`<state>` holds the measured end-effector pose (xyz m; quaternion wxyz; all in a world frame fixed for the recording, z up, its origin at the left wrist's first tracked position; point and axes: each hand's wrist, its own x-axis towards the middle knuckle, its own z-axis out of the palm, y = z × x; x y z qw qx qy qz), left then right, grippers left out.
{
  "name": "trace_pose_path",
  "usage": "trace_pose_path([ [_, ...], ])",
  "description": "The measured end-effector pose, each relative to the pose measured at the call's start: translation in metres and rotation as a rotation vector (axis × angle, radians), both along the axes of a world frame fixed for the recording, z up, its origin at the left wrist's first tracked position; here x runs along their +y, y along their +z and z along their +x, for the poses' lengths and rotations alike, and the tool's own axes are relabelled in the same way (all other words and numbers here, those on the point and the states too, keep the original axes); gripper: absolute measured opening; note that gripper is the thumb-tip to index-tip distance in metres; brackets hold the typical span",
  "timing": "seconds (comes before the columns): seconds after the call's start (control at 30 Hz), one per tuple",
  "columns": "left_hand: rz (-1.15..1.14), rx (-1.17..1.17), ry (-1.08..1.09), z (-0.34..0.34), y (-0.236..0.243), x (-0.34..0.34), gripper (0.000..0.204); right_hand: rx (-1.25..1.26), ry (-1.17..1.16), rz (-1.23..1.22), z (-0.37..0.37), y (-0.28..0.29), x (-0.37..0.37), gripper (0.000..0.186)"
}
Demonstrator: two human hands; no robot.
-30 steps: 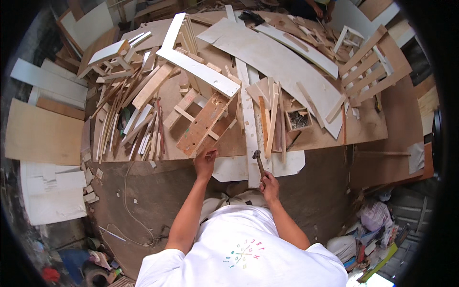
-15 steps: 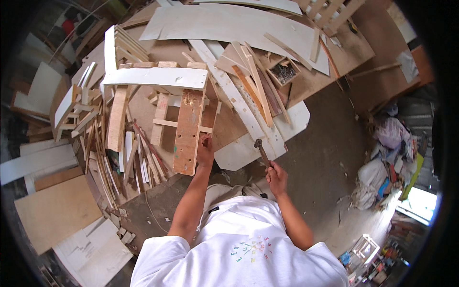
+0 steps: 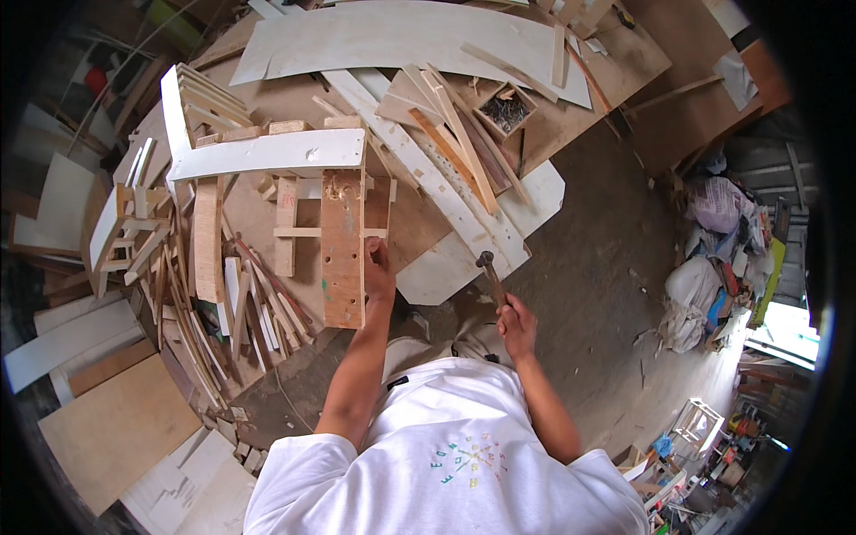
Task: The person constructs a wooden stool by using a hammer to drive nails into the joints of several wooden pieces and a stool frame.
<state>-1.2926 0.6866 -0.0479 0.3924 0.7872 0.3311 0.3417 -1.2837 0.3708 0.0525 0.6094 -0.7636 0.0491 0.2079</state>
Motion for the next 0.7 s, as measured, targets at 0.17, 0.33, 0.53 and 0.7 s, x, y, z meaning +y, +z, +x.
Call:
trace_pose_path([
  [0.17,0.061,-0.078,-0.004,0.007,0.024,-0.011,0.015,0.04,0.021,-0.034,0.002,-0.005,-0.009,0.04],
  [0.33,0.177,-0.045,0.003,0.004,0.017,-0.009,0.012,0.01,0.049,-0.093,0.006,-0.006,-0.011,0.04],
  [0.53,0.074,-0.05,0.046,0.009,0.021,-0.014,0.009,-0.004,0.124,-0.141,0.018,-0.003,-0.015,0.039],
  [0.7,0.155,-0.043,0.049,0.003,0.021,-0.008,0.01,-0.047,0.194,-0.085,0.031,0.004,-0.001,0.04],
])
